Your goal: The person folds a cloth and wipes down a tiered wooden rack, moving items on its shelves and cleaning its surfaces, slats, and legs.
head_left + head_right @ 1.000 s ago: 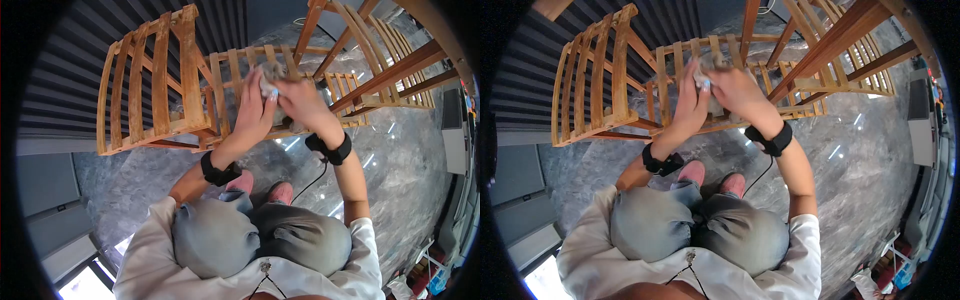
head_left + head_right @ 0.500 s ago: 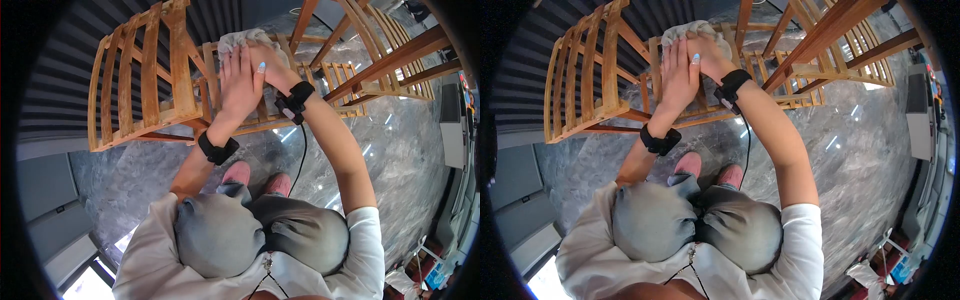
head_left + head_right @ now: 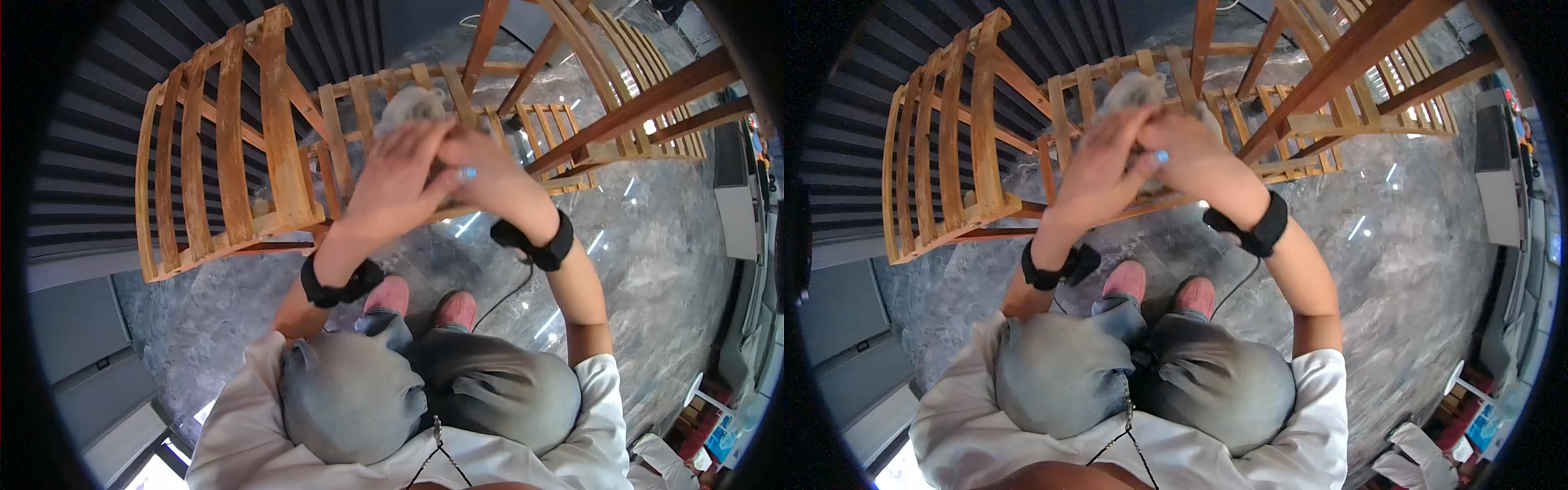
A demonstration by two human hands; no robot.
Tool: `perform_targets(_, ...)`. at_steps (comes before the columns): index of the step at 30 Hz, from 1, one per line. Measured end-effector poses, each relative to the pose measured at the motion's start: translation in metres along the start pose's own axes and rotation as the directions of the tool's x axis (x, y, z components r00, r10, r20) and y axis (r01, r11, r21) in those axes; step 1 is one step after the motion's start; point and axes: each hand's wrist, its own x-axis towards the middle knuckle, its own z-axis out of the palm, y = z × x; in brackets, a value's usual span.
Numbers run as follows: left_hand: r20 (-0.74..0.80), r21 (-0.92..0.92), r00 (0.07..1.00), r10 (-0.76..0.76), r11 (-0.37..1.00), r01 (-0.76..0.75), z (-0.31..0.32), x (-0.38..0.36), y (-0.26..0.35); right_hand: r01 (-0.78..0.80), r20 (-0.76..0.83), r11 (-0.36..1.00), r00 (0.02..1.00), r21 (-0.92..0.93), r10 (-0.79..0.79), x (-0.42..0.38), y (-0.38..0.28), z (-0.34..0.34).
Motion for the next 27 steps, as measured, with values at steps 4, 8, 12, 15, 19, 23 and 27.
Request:
perform_targets(4, -0.244, 0.222, 0.957, 0.156, 0.97, -0.101, -0.011, 0.028, -0.014, 0.063, -0.215, 0.997, 0.975, 0.05, -0.051, 0.042, 0.011, -0.004)
perform_targets(8, -0.187, 0.246, 0.982, 0.006, 0.968, 0.041, 0.005, 0.026, -0.033, 0.082, -0.34, 0.982, 0.93, -0.169, -0.136, 0.049, 0.043, 0.047)
perform_targets(12, -0.125, 0.158, 0.989, -0.072, 0.983, 0.092, 0.014, 0.014, -0.037, -0.023, -0.166, 0.996, 0.986, -0.088, 0.008, 0.044, 0.041, 0.048)
perform_targets(15, -0.074, 0.171, 0.996, -0.043, 0.984, 0.055, 0.004, 0.008, -0.026, -0.024, 0.011, 1.0, 1.0, 0.01, 0.024, 0.023, 0.037, 0.037)
perform_targets(19, 0.103, 0.111, 0.991, -0.088, 0.991, 0.077, -0.002, -0.004, -0.005, -0.015, -0.011, 0.997, 1.0, -0.076, 0.014, -0.023, -0.003, 0.016)
perform_targets(23, 0.352, 0.125, 0.921, -0.165, 0.984, 0.128, -0.015, -0.011, 0.018, 0.068, 0.02, 0.998, 0.997, -0.003, -0.068, -0.043, -0.019, -0.001)
perform_targets(27, 0.168, 0.099, 0.969, -0.182, 0.981, 0.167, -0.03, -0.012, 0.028, -0.119, 0.344, 0.972, 0.938, 0.201, 0.044, -0.029, -0.028, -0.033)
